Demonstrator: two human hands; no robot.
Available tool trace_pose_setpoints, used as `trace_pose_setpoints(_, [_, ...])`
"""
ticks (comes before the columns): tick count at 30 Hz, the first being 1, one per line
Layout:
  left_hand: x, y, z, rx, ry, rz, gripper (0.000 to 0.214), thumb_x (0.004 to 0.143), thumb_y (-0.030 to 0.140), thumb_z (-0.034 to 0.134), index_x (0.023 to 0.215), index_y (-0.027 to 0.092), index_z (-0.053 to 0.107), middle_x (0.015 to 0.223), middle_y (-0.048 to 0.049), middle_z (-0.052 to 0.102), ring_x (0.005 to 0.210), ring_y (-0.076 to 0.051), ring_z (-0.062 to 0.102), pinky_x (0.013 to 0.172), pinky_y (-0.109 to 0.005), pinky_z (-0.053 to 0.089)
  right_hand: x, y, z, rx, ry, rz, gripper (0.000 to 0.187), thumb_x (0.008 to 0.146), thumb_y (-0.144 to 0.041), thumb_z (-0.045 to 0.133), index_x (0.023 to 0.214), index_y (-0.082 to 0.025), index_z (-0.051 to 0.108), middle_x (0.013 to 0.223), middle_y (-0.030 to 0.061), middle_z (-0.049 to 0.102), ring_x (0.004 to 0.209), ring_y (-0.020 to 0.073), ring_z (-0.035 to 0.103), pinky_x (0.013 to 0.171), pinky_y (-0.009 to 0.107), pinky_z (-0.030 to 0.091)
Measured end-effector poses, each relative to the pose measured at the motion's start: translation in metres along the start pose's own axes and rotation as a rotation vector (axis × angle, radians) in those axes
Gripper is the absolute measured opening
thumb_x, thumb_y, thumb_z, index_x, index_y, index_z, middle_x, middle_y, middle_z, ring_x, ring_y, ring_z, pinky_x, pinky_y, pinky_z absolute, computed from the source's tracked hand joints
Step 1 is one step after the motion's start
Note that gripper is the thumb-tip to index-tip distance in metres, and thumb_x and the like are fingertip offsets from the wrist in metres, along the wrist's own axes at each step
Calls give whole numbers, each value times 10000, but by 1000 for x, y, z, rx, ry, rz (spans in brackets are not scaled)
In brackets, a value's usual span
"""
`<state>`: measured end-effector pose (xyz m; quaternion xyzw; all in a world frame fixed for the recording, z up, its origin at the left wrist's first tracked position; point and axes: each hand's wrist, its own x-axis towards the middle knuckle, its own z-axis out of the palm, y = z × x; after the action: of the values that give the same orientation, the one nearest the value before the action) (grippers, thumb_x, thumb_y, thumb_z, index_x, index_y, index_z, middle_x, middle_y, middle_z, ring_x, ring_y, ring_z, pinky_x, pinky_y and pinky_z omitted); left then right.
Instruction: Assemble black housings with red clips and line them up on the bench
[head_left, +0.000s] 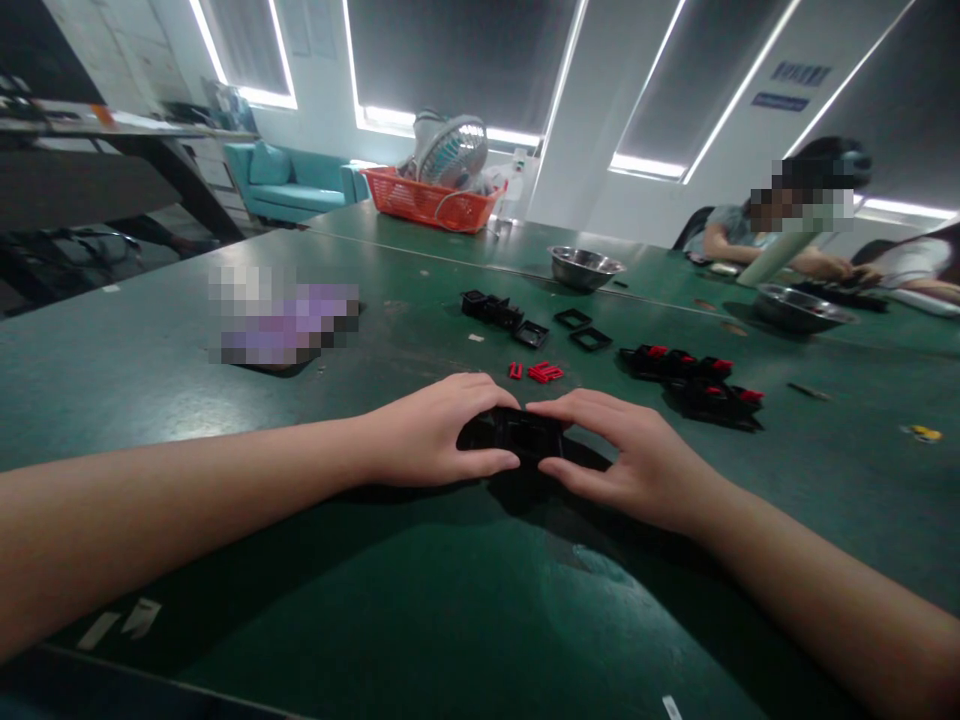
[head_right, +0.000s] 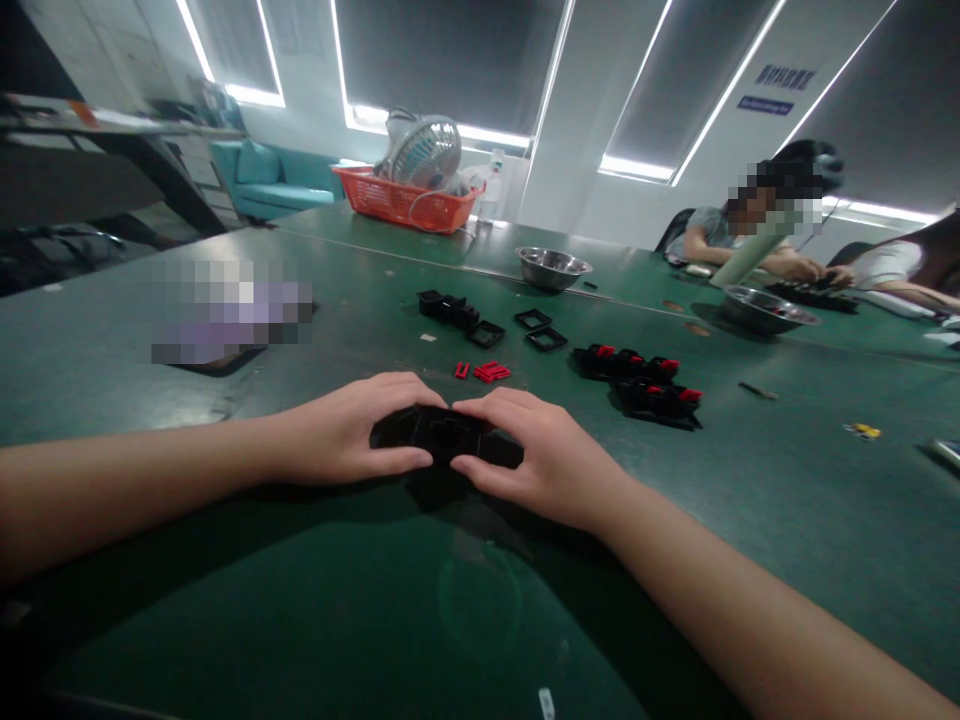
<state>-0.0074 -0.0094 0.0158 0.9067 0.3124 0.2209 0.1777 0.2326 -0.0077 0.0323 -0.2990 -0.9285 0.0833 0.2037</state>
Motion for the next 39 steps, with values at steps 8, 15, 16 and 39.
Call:
trace_pose_setpoints(8, [1,-1,0,-25,-17,-14,392,868,339,640,1188,129,556,1155,-124,625,1109,-236,564,979,-389,454,0,2,0,6,-13,22,371,822,-324,650,1171,-199,653,1041,98,723,945,235,684,817,376,560])
trace_pose_setpoints(15, [2,-2,0,-34,-23,-25,404,857,341,661,1189,137,554,1161,-115,625,1125,-233,561,995,-374,447,-2,6,2,9,-21,23,400,815,-354,653,1186,-202,644,1057,94,715,957,244,681,828,381,558])
trace_pose_setpoints(16, [2,-2,0,-36,-23,-27,406,859,342,660,1191,132,554,1161,-115,623,1123,-230,561,997,-372,445,-2,7,1,10,-21,24,403,816,-355,653,1188,-202,642,1060,94,714,959,245,681,829,384,559])
trace_pose_setpoints(39, [2,-3,0,-45,-34,-41,429,849,362,674,1195,144,547,1168,-106,626,1115,-228,569,990,-370,450,-3,7,2,0,-28,27,417,830,-376,639,1214,-215,631,1079,94,715,967,248,681,833,400,564])
